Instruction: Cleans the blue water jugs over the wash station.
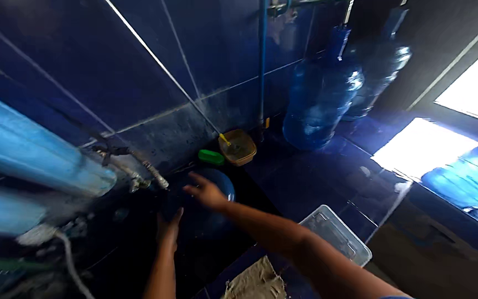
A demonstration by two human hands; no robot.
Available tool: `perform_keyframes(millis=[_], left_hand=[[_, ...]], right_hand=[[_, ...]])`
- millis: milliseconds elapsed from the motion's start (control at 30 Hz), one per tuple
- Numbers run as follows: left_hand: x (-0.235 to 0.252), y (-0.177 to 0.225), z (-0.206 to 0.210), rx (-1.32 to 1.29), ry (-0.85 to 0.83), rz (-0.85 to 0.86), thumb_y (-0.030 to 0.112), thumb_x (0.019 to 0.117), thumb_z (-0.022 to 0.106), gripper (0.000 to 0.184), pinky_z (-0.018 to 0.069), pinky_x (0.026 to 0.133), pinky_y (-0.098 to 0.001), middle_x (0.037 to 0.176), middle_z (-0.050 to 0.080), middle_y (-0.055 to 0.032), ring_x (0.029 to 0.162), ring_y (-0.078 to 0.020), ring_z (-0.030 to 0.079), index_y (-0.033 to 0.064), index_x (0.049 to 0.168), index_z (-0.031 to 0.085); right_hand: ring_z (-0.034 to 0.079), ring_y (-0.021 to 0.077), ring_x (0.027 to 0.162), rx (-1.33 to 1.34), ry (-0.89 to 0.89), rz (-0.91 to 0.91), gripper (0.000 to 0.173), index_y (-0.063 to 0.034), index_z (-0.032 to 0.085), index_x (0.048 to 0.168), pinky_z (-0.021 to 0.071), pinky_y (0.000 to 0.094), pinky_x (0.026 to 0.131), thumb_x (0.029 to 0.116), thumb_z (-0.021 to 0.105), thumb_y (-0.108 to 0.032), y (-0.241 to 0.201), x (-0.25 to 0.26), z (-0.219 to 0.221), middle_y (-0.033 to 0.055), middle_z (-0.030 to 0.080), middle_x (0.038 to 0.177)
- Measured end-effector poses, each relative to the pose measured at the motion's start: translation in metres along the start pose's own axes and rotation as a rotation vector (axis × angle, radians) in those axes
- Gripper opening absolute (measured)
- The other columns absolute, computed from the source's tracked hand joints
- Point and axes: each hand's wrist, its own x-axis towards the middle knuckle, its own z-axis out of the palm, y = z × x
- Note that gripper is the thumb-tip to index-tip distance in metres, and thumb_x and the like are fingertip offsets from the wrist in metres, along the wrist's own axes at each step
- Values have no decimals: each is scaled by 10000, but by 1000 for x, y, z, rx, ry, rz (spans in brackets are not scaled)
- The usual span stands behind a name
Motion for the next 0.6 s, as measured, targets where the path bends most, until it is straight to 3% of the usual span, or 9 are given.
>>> perform_keyframes(millis=[67,167,233,300,367,467,533,600], left_hand=[[12,22,1,136,-58,-5,419,1013,629,718,346,1170,-597,1545,441,-261,1444,-395,421,35,1563,372],[25,44,17,245,-144,45,369,1061,559,575,351,1168,-605,1534,479,-230,1432,-397,444,83,1546,440],[31,47,30,383,-159,143,404,1060,552,524,367,1156,-620,1527,516,-173,1415,-377,481,156,1519,509],[34,51,41,466,-168,183,487,1018,601,570,378,1149,-622,1490,560,-154,1395,-358,510,163,1484,554],[39,58,51,511,-190,157,544,967,653,665,383,1145,-629,1462,577,-177,1382,-367,520,133,1479,549],[48,64,63,547,-207,146,559,949,671,672,403,1141,-607,1425,609,-170,1355,-345,552,129,1456,575],[53,66,66,551,-217,133,555,957,662,649,405,1142,-593,1414,619,-162,1350,-330,560,132,1443,589],[57,65,66,550,-218,116,557,961,655,644,404,1143,-592,1417,620,-150,1351,-318,559,136,1443,589]], right_hand=[[573,287,1326,-24,141,-20,515,-58,473,1515,470,470,1108,1048,597,-237,19,8,-70,178,555,1480],[571,304,1294,-5,428,-18,583,11,377,1521,498,471,1075,1034,589,-229,46,43,-180,231,542,1438],[606,327,1229,-132,585,19,683,20,358,1512,530,485,1026,981,674,-272,53,77,-240,250,569,1375],[542,394,1314,-337,571,94,801,12,338,1542,465,562,1092,949,713,-376,48,103,-285,281,511,1446],[587,466,1228,-573,497,163,689,-18,476,1450,464,684,999,988,610,-511,44,119,-308,293,595,1334],[625,533,1135,-766,468,153,543,-49,568,1350,457,766,902,1075,417,-492,49,129,-320,304,659,1209],[639,509,1119,-717,523,82,538,0,548,1343,477,723,925,1093,391,-450,63,136,-325,310,657,1191],[671,356,1072,-463,648,37,561,69,503,1365,535,538,968,1111,329,-400,89,150,-337,258,661,1166]])
